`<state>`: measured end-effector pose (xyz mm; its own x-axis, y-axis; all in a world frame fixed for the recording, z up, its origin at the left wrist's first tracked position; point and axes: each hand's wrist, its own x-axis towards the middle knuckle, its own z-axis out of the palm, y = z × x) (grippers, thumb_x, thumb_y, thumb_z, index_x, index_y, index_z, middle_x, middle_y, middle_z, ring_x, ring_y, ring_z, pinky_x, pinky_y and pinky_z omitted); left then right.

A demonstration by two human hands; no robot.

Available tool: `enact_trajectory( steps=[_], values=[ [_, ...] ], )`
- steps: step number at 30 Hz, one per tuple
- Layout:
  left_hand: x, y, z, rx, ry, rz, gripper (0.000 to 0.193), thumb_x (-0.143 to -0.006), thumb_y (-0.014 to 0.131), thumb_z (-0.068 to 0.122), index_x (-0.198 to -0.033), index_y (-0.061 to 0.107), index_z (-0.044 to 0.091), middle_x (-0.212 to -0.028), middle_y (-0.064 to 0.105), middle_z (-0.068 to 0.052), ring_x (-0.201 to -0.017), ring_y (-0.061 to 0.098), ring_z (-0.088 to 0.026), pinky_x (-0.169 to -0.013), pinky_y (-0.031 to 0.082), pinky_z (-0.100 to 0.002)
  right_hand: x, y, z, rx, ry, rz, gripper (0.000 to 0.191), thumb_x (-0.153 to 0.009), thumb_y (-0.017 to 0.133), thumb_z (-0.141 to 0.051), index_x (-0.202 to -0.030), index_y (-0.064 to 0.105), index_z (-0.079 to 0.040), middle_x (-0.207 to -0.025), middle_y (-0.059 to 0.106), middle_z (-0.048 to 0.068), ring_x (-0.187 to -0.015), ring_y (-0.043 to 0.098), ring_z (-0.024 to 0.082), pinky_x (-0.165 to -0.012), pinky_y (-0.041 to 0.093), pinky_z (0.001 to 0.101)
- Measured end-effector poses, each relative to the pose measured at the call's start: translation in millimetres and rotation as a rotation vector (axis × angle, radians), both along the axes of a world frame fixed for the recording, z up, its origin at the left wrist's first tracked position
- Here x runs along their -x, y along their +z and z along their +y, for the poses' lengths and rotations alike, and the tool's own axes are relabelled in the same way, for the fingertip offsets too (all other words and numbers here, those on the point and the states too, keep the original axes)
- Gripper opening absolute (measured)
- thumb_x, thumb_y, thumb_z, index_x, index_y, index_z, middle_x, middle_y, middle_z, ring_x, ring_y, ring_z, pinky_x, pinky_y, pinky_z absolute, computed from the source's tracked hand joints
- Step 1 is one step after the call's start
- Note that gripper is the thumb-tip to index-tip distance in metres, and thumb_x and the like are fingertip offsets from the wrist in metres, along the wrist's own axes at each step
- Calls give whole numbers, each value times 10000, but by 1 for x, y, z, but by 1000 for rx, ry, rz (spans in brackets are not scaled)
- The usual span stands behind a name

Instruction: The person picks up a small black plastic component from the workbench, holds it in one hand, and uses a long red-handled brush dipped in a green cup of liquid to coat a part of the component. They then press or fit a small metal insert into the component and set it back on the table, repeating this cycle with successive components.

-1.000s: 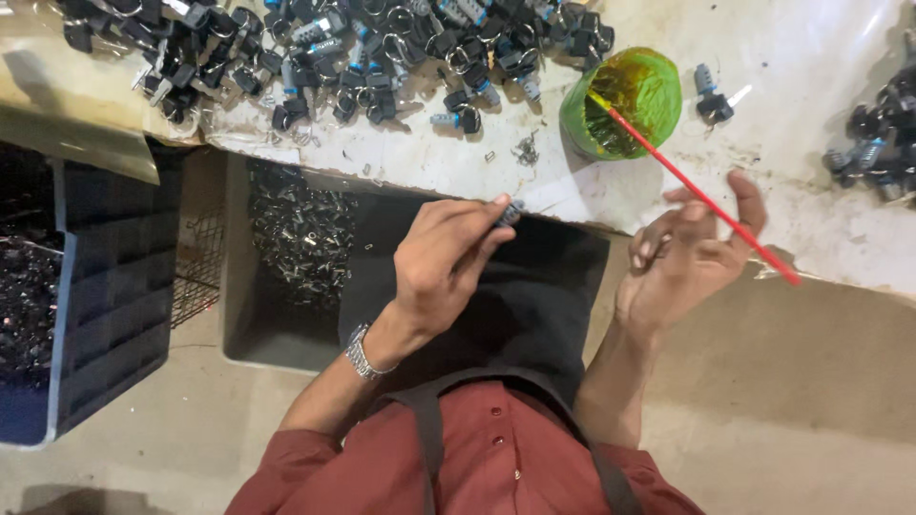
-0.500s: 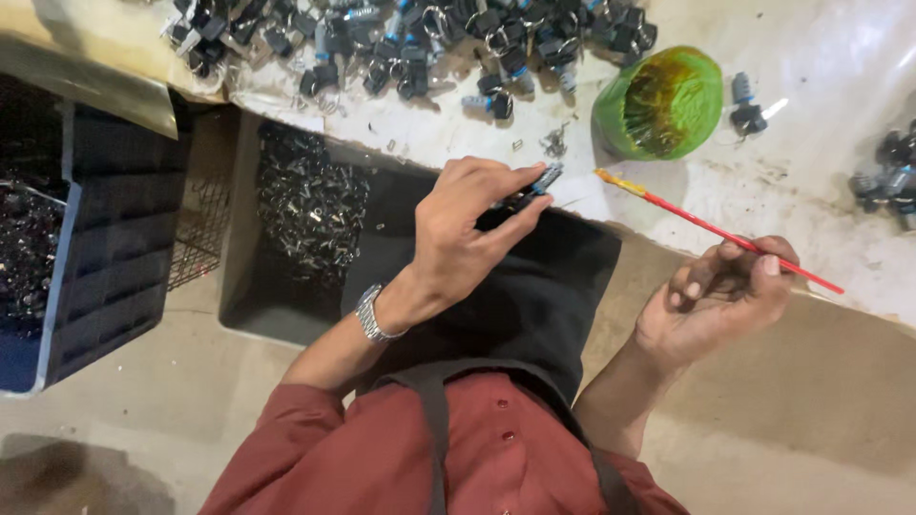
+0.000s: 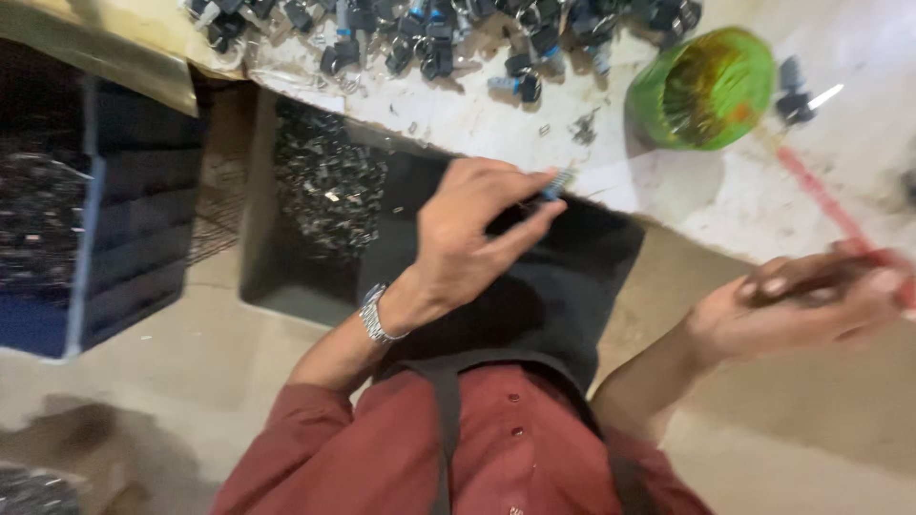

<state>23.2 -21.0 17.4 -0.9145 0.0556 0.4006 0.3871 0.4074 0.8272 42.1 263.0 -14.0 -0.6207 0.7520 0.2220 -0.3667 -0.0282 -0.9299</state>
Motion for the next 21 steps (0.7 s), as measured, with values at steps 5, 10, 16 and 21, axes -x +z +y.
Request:
enact_trajectory(
  steps=[5, 10, 16, 21],
  values=[
    [-28, -2, -50, 448, 414, -113, 337, -909, 804, 70, -1237, 731, 101, -1230, 681, -71, -1225, 575, -315, -1103, 411, -457, 16, -5, -10, -204, 203, -361, 199, -1141, 631, -208, -1108, 600, -14, -922, 742, 93, -535, 507, 73, -470, 385, 217],
    [-30, -3, -38, 502, 355, -112, 304, -923, 780, 89, -1218, 743, 155, -1260, 649, -27, -1284, 530, -278, -1124, 359, -452, 14, 5, -50, -701, 295, -451, 47, -1149, 700, -74, -1109, 694, -50, -820, 702, 78, -627, 599, 124, -585, 480, 268],
    [44, -23, -3, 735, 254, 87, 329, -972, 789, 200, -1270, 717, 80, -1250, 638, -90, -1218, 527, -317, -1054, 379, -470, 41, 23, -89, -1466, 469, -516, 474, -1036, 706, -324, -1458, 641, -117, -922, 719, 107, -691, 686, 299, -579, 516, 417],
    [48, -7, -12, 681, 256, 159, 211, -968, 806, 180, -1146, 725, 100, -1197, 650, 0, -1150, 609, -260, -1031, 413, -439, 48, 26, -91, -1398, 457, -496, 376, -973, 764, -277, -1320, 735, -135, -796, 693, 82, -624, 645, 283, -541, 489, 402]
  ],
)
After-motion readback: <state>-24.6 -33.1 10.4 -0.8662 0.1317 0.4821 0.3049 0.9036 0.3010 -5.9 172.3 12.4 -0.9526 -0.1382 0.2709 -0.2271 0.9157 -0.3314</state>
